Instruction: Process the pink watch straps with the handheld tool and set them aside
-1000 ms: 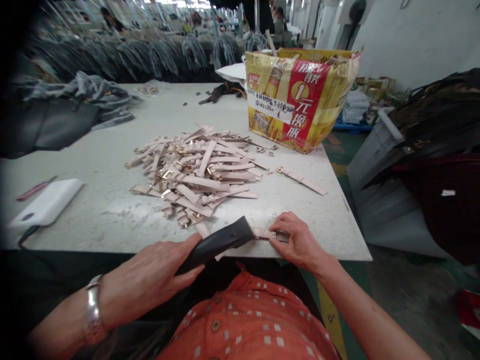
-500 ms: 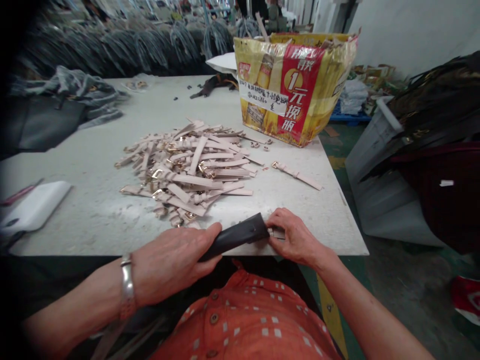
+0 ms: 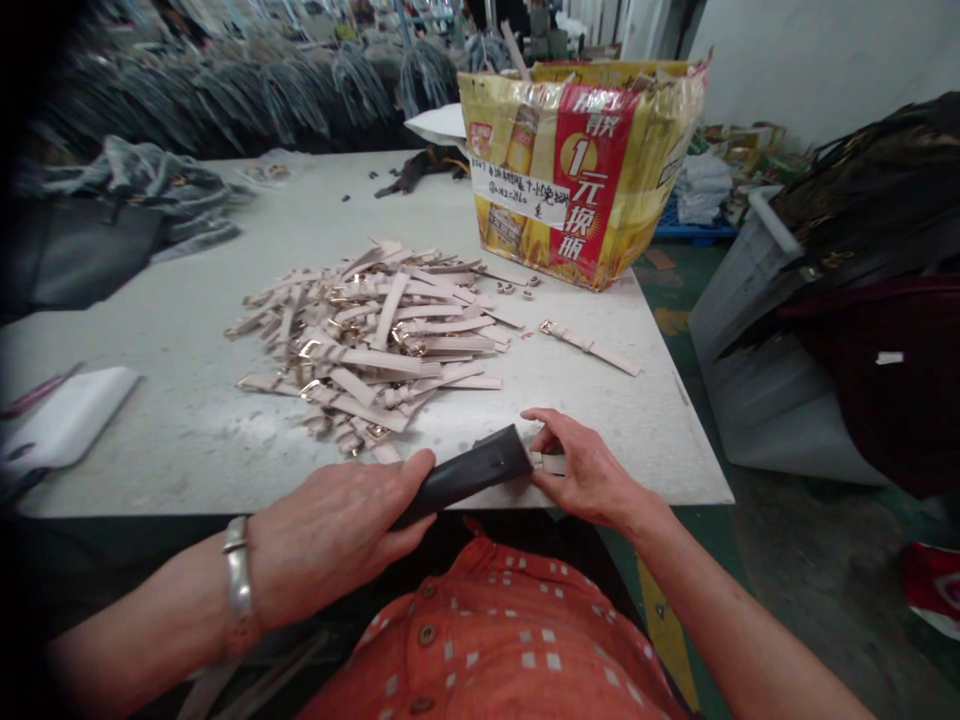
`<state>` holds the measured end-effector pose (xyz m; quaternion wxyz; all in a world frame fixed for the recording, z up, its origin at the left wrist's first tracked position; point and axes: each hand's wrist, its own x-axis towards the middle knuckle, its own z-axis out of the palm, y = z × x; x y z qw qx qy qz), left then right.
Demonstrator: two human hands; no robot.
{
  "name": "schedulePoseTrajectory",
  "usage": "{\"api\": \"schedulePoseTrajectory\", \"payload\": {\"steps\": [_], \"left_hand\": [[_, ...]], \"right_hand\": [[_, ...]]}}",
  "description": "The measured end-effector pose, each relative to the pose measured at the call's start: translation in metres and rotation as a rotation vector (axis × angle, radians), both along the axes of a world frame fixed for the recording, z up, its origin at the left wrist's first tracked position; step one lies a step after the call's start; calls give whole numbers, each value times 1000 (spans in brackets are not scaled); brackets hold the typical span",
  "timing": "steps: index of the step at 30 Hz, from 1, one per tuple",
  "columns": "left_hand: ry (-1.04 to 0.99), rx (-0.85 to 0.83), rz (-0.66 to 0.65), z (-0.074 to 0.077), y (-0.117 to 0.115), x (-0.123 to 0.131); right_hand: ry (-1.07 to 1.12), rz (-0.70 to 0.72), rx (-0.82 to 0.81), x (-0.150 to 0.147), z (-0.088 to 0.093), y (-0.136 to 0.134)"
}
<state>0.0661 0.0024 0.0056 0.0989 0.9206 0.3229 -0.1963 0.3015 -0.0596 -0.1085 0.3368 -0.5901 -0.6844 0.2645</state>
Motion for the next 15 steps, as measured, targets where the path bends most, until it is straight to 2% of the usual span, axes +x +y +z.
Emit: {"api": "schedulePoseTrajectory", "payload": {"steps": [4,9,15], "left_hand": [[-29,34,-8,-6,3,8],[-76,27,51,-13,7,-1],[-88,7,184,-5,12,-25]], "right_hand": [[21,3,4,1,-1,0],[35,-30,8,-1,-2,1],[27,-62,-4,-3,-2,2]]}}
